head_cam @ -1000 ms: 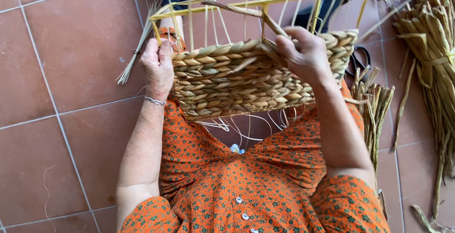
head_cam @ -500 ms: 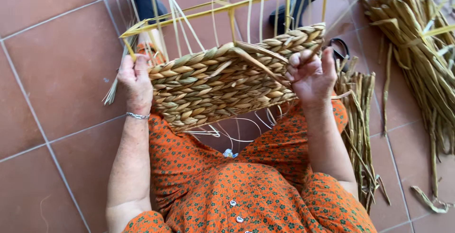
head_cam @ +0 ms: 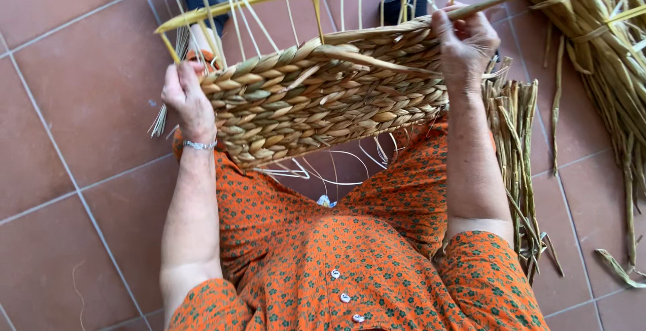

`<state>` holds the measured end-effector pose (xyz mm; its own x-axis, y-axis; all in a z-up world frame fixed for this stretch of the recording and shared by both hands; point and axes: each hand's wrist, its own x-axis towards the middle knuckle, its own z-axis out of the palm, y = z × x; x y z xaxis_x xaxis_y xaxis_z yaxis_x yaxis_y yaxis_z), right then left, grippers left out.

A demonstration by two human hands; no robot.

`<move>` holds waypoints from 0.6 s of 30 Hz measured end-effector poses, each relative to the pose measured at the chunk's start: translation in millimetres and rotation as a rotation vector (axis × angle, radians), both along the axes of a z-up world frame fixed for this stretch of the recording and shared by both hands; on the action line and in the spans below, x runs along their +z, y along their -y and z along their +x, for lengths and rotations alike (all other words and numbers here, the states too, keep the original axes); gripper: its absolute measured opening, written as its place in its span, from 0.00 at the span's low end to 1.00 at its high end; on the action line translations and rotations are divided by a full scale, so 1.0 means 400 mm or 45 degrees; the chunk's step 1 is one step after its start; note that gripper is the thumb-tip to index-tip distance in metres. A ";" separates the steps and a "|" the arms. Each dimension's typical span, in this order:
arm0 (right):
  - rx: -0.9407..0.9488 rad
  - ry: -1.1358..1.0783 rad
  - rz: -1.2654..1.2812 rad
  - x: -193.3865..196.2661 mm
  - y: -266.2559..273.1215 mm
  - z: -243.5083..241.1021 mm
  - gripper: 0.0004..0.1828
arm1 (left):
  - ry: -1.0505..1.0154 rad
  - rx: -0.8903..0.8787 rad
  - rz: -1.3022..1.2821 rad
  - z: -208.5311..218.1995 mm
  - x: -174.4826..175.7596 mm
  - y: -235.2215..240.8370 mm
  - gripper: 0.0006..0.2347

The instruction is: The person weaves a basket by hand, threading dried plant fibers through a yellow rectangular frame. They repeatedly pull fibers through the weave, tighten the structure, and trim excess material with scissors.

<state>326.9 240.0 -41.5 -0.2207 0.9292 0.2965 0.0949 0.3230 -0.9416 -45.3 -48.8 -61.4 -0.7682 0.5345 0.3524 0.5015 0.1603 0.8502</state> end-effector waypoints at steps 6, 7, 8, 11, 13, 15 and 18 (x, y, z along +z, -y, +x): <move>-0.072 -0.078 0.014 -0.038 0.061 0.056 0.06 | -0.043 0.014 0.004 -0.053 0.009 0.019 0.17; -0.058 -0.247 -0.058 -0.045 0.066 0.064 0.05 | -0.072 0.021 0.019 -0.058 0.010 0.014 0.17; -0.045 -0.414 -0.134 -0.051 0.072 0.071 0.04 | -0.100 0.028 0.034 -0.062 0.009 0.007 0.17; -0.027 -0.687 -0.278 -0.060 0.100 0.089 0.02 | -0.163 -0.031 0.095 -0.065 0.004 0.000 0.17; -0.035 -0.786 -0.353 -0.057 0.114 0.098 0.02 | -0.181 -0.051 0.096 -0.068 0.004 -0.015 0.16; -0.068 -0.869 -0.446 -0.049 0.130 0.111 0.03 | -0.172 -0.032 0.043 -0.062 0.010 -0.027 0.16; -0.119 -0.843 -0.491 -0.021 0.135 0.105 0.02 | -0.160 -0.085 0.021 -0.043 0.063 -0.035 0.14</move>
